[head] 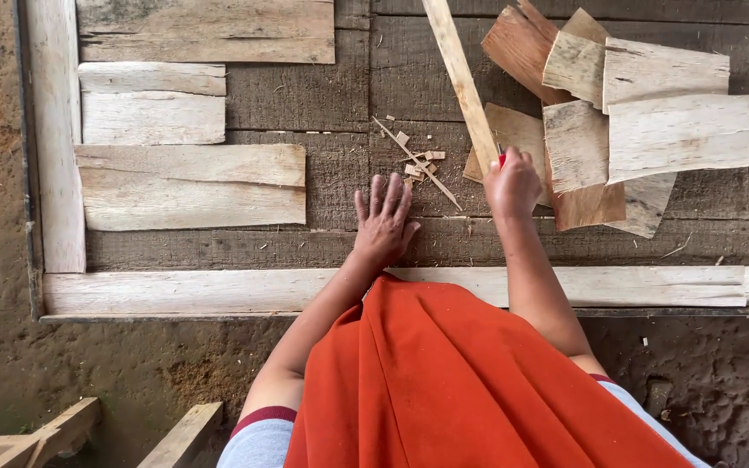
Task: Trimming thin wooden sheets or veneer using a utility knife on a wooden floor in a workshop.
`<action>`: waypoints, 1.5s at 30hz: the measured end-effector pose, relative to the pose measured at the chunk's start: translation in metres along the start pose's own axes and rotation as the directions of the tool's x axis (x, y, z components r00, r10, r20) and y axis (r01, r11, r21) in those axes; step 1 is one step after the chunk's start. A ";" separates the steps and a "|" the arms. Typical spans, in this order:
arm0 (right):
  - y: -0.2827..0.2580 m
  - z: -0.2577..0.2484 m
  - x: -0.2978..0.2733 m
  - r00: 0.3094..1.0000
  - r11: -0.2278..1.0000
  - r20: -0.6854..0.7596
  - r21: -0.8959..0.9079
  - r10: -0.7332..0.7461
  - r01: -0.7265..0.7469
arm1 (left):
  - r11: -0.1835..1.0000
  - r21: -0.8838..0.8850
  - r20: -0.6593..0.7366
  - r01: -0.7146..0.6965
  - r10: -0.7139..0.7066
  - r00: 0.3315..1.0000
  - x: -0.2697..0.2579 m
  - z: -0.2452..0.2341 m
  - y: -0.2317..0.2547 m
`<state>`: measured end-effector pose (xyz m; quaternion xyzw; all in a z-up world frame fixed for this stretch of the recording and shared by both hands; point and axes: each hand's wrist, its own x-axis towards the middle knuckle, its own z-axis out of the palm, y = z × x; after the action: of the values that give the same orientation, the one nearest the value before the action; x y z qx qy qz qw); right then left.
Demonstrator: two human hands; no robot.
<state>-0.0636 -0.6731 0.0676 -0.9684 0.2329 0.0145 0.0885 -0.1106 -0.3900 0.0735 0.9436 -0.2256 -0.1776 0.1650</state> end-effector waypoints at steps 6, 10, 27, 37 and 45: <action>-0.038 -0.050 -0.015 0.978 0.985 -0.155 0.080 -0.140 0.153 | 0.990 -0.013 -0.101 0.142 -0.142 0.985 0.012 0.002 -0.035; -0.076 -0.004 -0.037 0.958 0.832 -0.069 0.480 -0.279 0.277 | 0.996 -0.076 -0.261 0.047 -0.065 0.963 0.009 0.015 -0.046; -0.160 0.059 0.012 0.623 0.622 -0.009 0.032 -0.782 0.782 | 0.982 -0.178 -0.565 -0.061 -0.052 0.823 0.010 0.028 -0.060; -0.092 0.061 -0.036 0.833 0.850 -0.249 0.064 -0.493 0.523 | 0.973 -0.221 -0.604 -0.066 -0.084 0.792 0.007 0.016 -0.052; -0.126 0.071 -0.019 0.625 0.623 -0.414 0.161 -0.662 0.766 | 0.978 -0.194 -0.631 -0.075 -0.066 0.773 0.010 0.019 -0.054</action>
<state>-0.0222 -0.5414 0.0194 -0.9401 -0.1668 -0.2152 0.2053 -0.0908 -0.3538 0.0331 0.9250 -0.1390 0.1286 0.3295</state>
